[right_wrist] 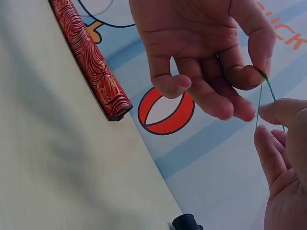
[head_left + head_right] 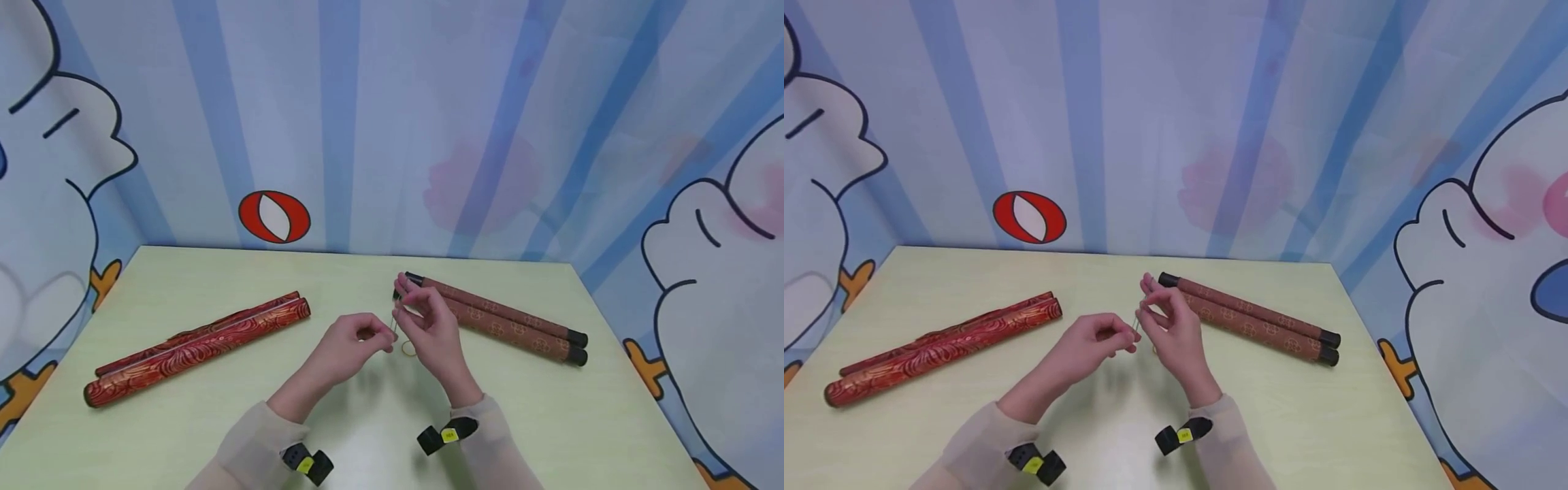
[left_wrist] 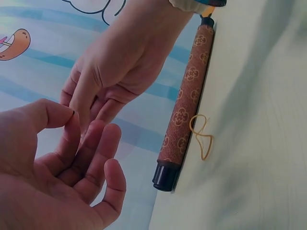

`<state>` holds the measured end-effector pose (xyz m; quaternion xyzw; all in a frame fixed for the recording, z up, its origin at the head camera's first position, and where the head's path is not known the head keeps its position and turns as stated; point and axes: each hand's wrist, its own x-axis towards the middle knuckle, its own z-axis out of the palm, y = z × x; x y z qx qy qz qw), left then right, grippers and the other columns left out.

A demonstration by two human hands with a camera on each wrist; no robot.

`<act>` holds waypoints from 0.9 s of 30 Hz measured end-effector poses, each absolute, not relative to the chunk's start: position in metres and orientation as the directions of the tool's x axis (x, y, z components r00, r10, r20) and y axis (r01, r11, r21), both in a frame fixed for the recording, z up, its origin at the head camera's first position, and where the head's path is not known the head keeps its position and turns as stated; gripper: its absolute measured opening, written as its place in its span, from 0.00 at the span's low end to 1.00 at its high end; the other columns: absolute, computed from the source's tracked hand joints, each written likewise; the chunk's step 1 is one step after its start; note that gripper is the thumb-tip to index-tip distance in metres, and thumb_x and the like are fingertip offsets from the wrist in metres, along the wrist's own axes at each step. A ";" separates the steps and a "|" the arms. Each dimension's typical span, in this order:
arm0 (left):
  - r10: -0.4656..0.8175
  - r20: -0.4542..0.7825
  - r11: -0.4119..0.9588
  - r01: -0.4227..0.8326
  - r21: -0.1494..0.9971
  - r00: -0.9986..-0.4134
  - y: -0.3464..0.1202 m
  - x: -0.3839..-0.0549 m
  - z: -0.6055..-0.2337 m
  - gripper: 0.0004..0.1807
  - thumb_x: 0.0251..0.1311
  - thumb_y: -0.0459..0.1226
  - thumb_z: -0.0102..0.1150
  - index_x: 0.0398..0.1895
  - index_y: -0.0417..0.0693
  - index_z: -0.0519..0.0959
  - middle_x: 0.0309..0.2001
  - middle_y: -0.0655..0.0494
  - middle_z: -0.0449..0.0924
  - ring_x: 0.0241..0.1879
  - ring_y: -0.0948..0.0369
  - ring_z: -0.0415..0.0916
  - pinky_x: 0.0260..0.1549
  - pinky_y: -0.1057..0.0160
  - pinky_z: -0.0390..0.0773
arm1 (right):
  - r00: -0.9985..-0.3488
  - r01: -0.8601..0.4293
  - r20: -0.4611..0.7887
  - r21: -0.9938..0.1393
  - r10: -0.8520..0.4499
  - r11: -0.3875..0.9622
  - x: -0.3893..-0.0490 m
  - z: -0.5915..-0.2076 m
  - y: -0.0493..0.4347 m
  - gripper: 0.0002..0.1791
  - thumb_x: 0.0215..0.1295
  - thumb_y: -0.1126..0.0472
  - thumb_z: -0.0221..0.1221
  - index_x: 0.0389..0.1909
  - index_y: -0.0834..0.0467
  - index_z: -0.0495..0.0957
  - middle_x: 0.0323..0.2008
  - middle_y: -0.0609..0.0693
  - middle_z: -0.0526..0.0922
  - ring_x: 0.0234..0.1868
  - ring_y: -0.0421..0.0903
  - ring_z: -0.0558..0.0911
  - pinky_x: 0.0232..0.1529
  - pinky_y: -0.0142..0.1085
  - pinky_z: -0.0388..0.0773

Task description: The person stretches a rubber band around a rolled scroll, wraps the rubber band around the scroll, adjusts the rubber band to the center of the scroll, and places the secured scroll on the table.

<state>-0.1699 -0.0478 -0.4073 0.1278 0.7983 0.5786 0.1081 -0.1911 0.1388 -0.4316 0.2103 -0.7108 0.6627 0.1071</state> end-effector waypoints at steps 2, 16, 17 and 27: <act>0.333 -0.038 0.285 0.062 0.957 -0.942 -0.047 -0.170 -0.408 0.08 0.76 0.38 0.61 0.42 0.45 0.87 0.37 0.58 0.89 0.43 0.59 0.83 0.44 0.59 0.78 | -0.895 -0.430 0.421 -0.902 -0.150 0.032 -0.192 -0.431 0.139 0.09 0.72 0.78 0.62 0.46 0.68 0.72 0.76 0.62 0.72 0.75 0.55 0.75 0.60 0.38 0.83; 0.304 -0.102 0.183 -0.047 0.982 -0.947 -0.045 -0.170 -0.409 0.11 0.77 0.39 0.58 0.46 0.40 0.86 0.49 0.46 0.89 0.44 0.58 0.87 0.45 0.54 0.83 | -0.901 -0.390 0.387 -0.921 -0.198 -0.027 -0.191 -0.427 0.140 0.23 0.73 0.73 0.64 0.68 0.66 0.78 0.73 0.61 0.76 0.70 0.51 0.80 0.65 0.40 0.81; 0.299 -0.113 0.171 -0.063 0.983 -0.947 -0.044 -0.170 -0.409 0.12 0.78 0.40 0.59 0.46 0.40 0.86 0.49 0.46 0.89 0.44 0.58 0.87 0.45 0.54 0.83 | -0.900 -0.386 0.384 -0.922 -0.205 -0.030 -0.191 -0.427 0.140 0.24 0.73 0.73 0.64 0.69 0.66 0.78 0.73 0.61 0.76 0.70 0.52 0.80 0.65 0.41 0.81; 0.269 -0.190 0.131 -0.159 0.978 -0.944 -0.043 -0.175 -0.412 0.18 0.79 0.46 0.60 0.53 0.40 0.86 0.51 0.46 0.89 0.45 0.57 0.88 0.45 0.58 0.84 | -0.906 -0.374 0.361 -0.927 -0.222 0.018 -0.186 -0.423 0.139 0.29 0.73 0.71 0.65 0.74 0.63 0.74 0.72 0.54 0.78 0.70 0.50 0.80 0.60 0.40 0.84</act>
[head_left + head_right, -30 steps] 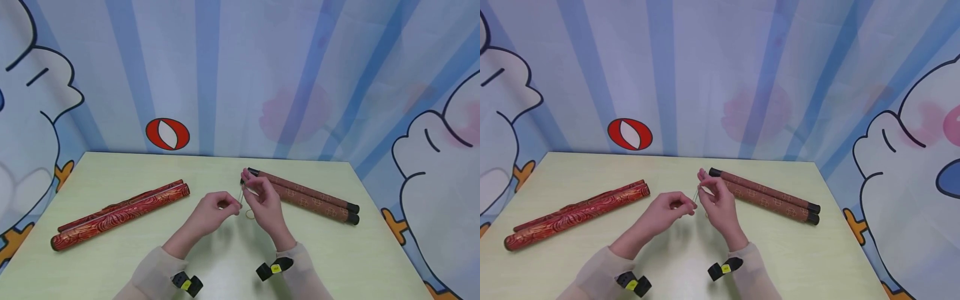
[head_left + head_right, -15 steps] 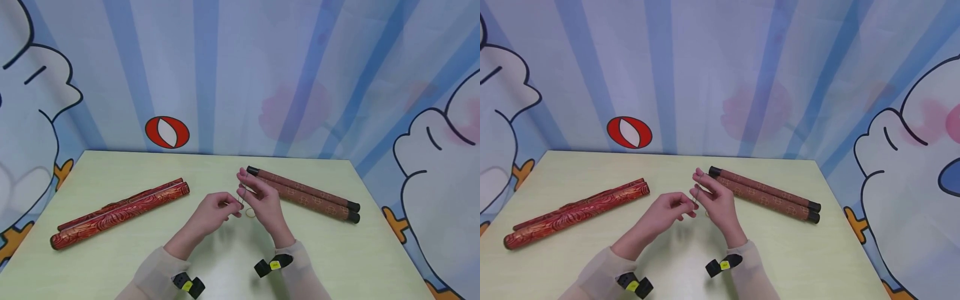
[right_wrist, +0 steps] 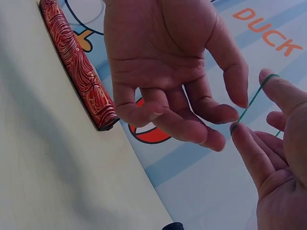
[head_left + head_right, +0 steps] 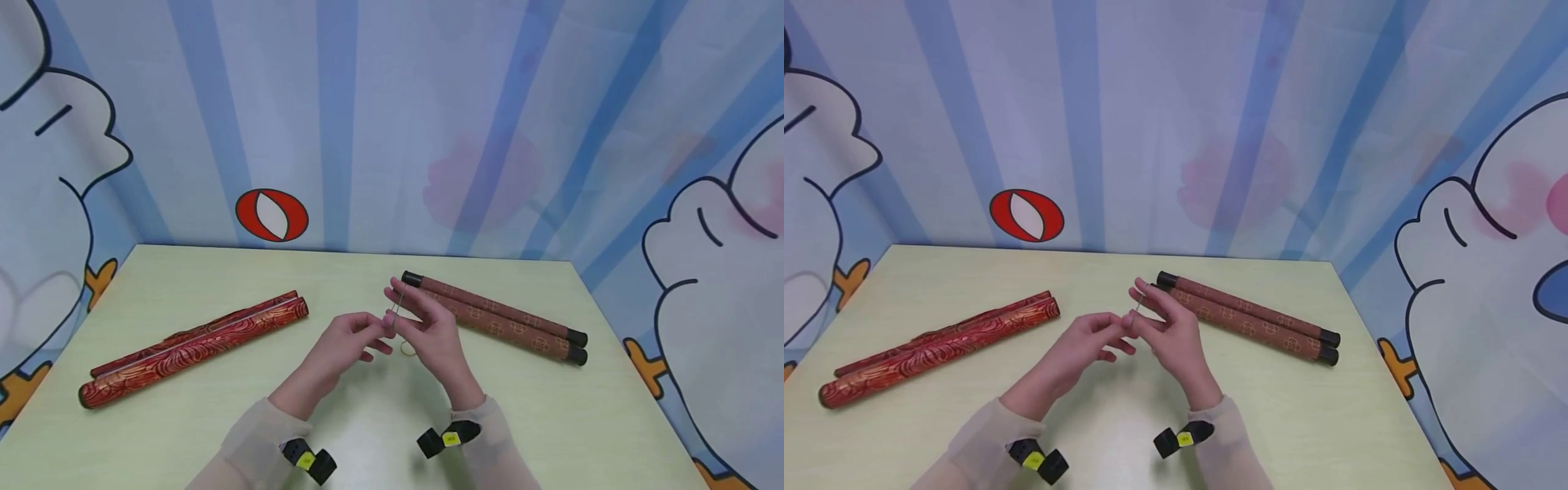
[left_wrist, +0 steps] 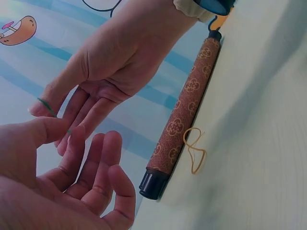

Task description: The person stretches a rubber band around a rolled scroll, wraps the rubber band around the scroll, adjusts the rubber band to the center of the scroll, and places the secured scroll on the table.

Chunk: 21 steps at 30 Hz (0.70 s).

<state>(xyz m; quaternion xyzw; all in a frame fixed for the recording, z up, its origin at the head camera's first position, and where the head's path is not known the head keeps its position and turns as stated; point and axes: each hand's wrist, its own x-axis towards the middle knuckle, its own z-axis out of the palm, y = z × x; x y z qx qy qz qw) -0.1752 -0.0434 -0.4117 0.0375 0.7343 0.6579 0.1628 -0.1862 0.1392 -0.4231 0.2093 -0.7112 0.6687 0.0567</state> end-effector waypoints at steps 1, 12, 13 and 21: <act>0.271 -0.192 0.138 -0.160 0.978 -0.943 -0.044 -0.175 -0.412 0.17 0.79 0.45 0.59 0.53 0.40 0.85 0.51 0.46 0.89 0.45 0.57 0.88 0.45 0.58 0.84 | -0.907 -0.375 0.360 -0.927 -0.221 0.030 -0.187 -0.423 0.140 0.30 0.73 0.72 0.65 0.74 0.63 0.74 0.72 0.54 0.78 0.70 0.50 0.80 0.60 0.40 0.84; 0.239 -0.116 0.423 -0.005 0.906 -0.964 -0.072 -0.178 -0.420 0.12 0.76 0.44 0.64 0.53 0.48 0.86 0.46 0.55 0.87 0.45 0.56 0.85 0.42 0.58 0.82 | -0.918 -0.345 0.295 -0.924 -0.265 0.167 -0.190 -0.427 0.152 0.32 0.72 0.68 0.68 0.75 0.59 0.74 0.71 0.53 0.79 0.68 0.51 0.82 0.57 0.38 0.86; 0.226 -0.119 0.455 -0.003 0.891 -0.967 -0.078 -0.178 -0.420 0.12 0.75 0.44 0.65 0.53 0.49 0.85 0.47 0.56 0.87 0.46 0.56 0.84 0.42 0.58 0.83 | -0.919 -0.338 0.285 -0.925 -0.272 0.172 -0.190 -0.427 0.153 0.32 0.71 0.68 0.68 0.75 0.59 0.74 0.71 0.53 0.79 0.68 0.51 0.82 0.57 0.38 0.86; 0.211 -0.010 0.661 0.135 0.738 -0.977 -0.137 -0.181 -0.415 0.15 0.71 0.41 0.69 0.56 0.46 0.84 0.53 0.49 0.85 0.50 0.52 0.83 0.45 0.52 0.87 | -0.907 -0.310 0.237 -0.935 -0.347 0.172 -0.190 -0.429 0.160 0.38 0.67 0.69 0.72 0.77 0.55 0.71 0.74 0.53 0.75 0.71 0.54 0.80 0.58 0.39 0.85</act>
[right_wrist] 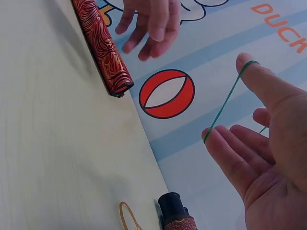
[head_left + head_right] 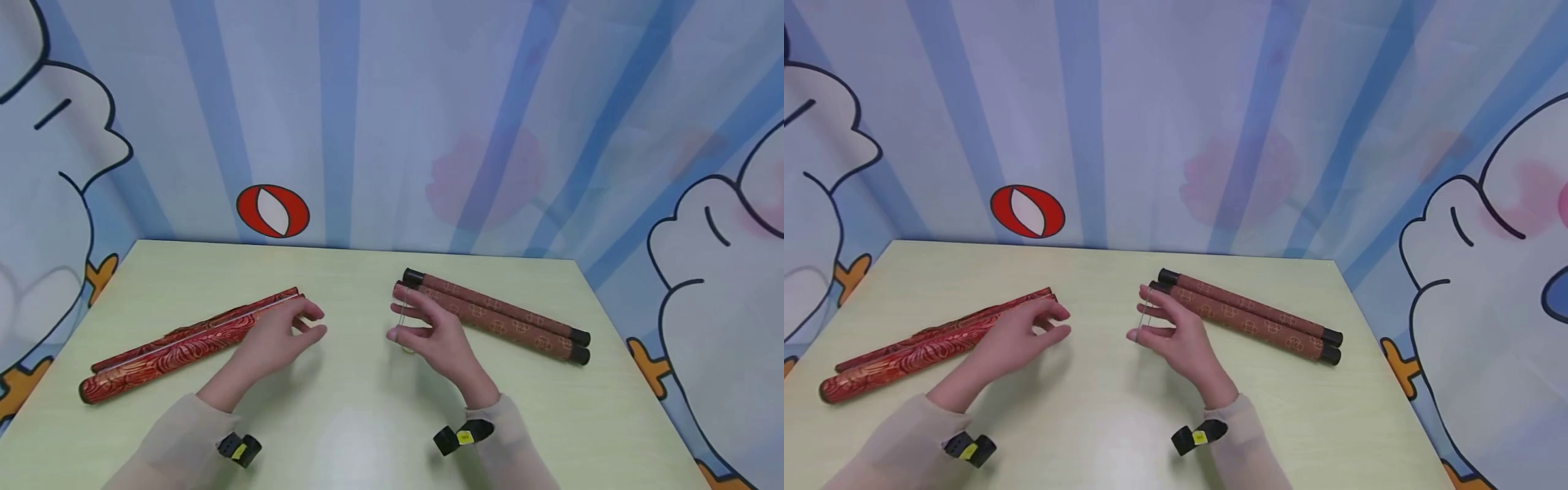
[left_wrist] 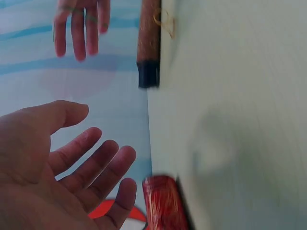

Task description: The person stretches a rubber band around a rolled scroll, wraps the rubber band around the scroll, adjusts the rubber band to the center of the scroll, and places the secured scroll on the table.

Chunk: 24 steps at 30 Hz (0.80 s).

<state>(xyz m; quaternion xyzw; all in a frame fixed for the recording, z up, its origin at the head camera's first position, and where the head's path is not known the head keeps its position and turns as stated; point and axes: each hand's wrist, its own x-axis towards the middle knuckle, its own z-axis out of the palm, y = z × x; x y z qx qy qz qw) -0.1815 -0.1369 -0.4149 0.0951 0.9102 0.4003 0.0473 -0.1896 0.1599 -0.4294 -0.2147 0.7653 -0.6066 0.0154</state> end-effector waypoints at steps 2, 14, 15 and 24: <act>0.211 0.046 0.723 0.187 0.665 -0.976 -0.154 -0.180 -0.414 0.15 0.71 0.40 0.70 0.56 0.45 0.84 0.52 0.48 0.85 0.49 0.51 0.82 0.47 0.48 0.86 | -0.905 -0.304 0.227 -0.936 -0.360 0.175 -0.190 -0.430 0.160 0.40 0.67 0.69 0.72 0.78 0.55 0.70 0.75 0.52 0.74 0.71 0.54 0.79 0.59 0.39 0.85; 0.188 0.198 0.960 0.223 0.171 -0.962 -0.203 -0.157 -0.431 0.24 0.62 0.37 0.76 0.61 0.41 0.85 0.56 0.37 0.84 0.56 0.37 0.80 0.52 0.29 0.79 | -0.899 -0.315 0.219 -0.925 -0.379 0.214 -0.189 -0.431 0.166 0.42 0.67 0.69 0.72 0.80 0.61 0.65 0.78 0.59 0.69 0.73 0.57 0.77 0.59 0.38 0.84; 0.181 0.195 0.964 0.213 0.158 -0.964 -0.205 -0.156 -0.433 0.25 0.62 0.37 0.76 0.62 0.40 0.85 0.57 0.36 0.83 0.57 0.36 0.79 0.53 0.28 0.78 | -0.898 -0.316 0.218 -0.924 -0.381 0.215 -0.188 -0.431 0.166 0.42 0.67 0.69 0.72 0.80 0.60 0.65 0.78 0.59 0.69 0.73 0.56 0.77 0.60 0.38 0.84; 0.193 0.233 0.970 0.222 0.103 -0.953 -0.214 -0.153 -0.444 0.25 0.62 0.36 0.76 0.62 0.40 0.85 0.58 0.37 0.84 0.57 0.36 0.80 0.52 0.29 0.78 | -0.908 -0.311 0.205 -0.914 -0.365 0.261 -0.186 -0.430 0.167 0.40 0.66 0.68 0.73 0.78 0.57 0.70 0.76 0.55 0.72 0.72 0.55 0.78 0.61 0.39 0.83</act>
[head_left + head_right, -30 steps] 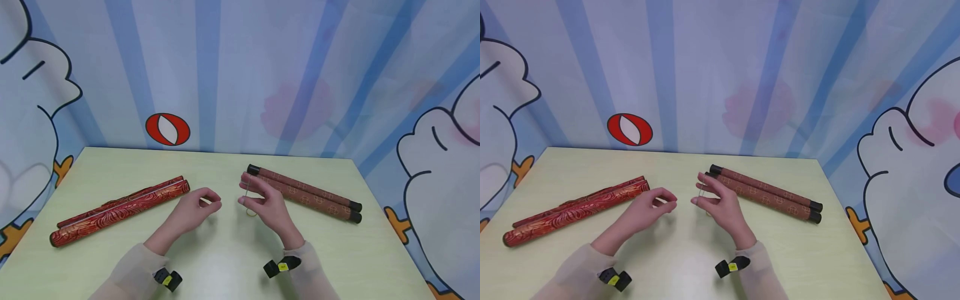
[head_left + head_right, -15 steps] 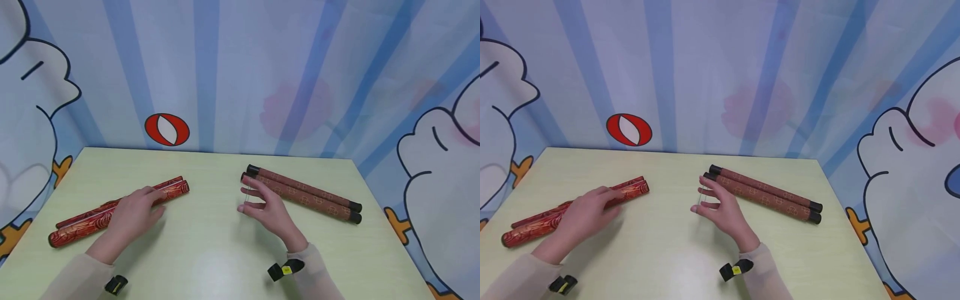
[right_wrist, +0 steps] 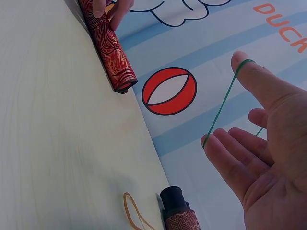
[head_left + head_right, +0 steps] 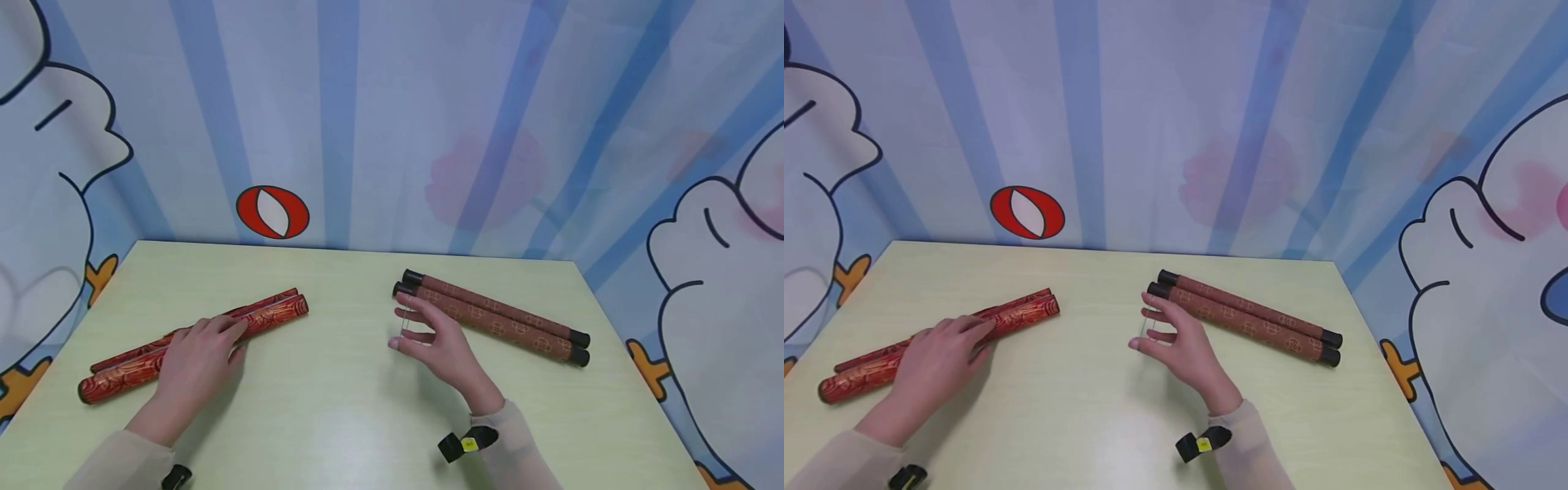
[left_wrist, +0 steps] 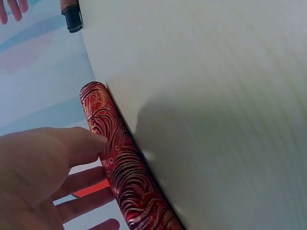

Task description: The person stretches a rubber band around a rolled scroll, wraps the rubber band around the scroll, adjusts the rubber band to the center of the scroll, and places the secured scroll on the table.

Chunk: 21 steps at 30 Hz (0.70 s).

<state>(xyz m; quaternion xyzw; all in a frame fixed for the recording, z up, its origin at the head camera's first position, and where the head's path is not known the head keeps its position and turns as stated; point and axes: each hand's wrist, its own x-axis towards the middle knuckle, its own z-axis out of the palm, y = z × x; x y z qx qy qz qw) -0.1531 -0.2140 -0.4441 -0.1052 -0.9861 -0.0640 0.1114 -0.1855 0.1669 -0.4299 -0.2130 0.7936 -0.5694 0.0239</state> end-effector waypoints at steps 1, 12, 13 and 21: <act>0.193 0.234 0.970 0.222 0.102 -0.953 -0.215 -0.154 -0.445 0.25 0.62 0.36 0.76 0.62 0.40 0.84 0.58 0.36 0.83 0.57 0.36 0.80 0.52 0.29 0.78 | -0.908 -0.310 0.204 -0.914 -0.365 0.261 -0.185 -0.430 0.167 0.39 0.66 0.68 0.73 0.78 0.57 0.70 0.76 0.54 0.72 0.72 0.54 0.78 0.61 0.39 0.83; 0.163 0.213 0.966 0.200 0.166 -0.963 -0.224 -0.166 -0.450 0.27 0.62 0.36 0.77 0.63 0.38 0.83 0.57 0.33 0.82 0.55 0.35 0.79 0.47 0.29 0.81 | -0.909 -0.309 0.205 -0.916 -0.363 0.257 -0.184 -0.433 0.169 0.39 0.66 0.68 0.73 0.77 0.59 0.71 0.76 0.53 0.73 0.72 0.55 0.78 0.61 0.39 0.83; 0.161 0.209 0.965 0.198 0.170 -0.964 -0.225 -0.167 -0.450 0.28 0.62 0.37 0.77 0.64 0.38 0.82 0.57 0.33 0.82 0.55 0.35 0.79 0.47 0.29 0.81 | -0.909 -0.307 0.203 -0.916 -0.363 0.257 -0.184 -0.433 0.169 0.39 0.66 0.68 0.73 0.77 0.59 0.70 0.76 0.53 0.73 0.72 0.55 0.78 0.61 0.39 0.83; 0.143 0.218 0.954 0.194 0.230 -0.965 -0.233 -0.182 -0.452 0.24 0.63 0.37 0.76 0.60 0.37 0.83 0.54 0.33 0.83 0.51 0.36 0.80 0.44 0.31 0.82 | -0.912 -0.294 0.189 -0.920 -0.364 0.259 -0.183 -0.435 0.171 0.40 0.65 0.68 0.73 0.77 0.59 0.70 0.76 0.55 0.72 0.72 0.56 0.78 0.61 0.39 0.84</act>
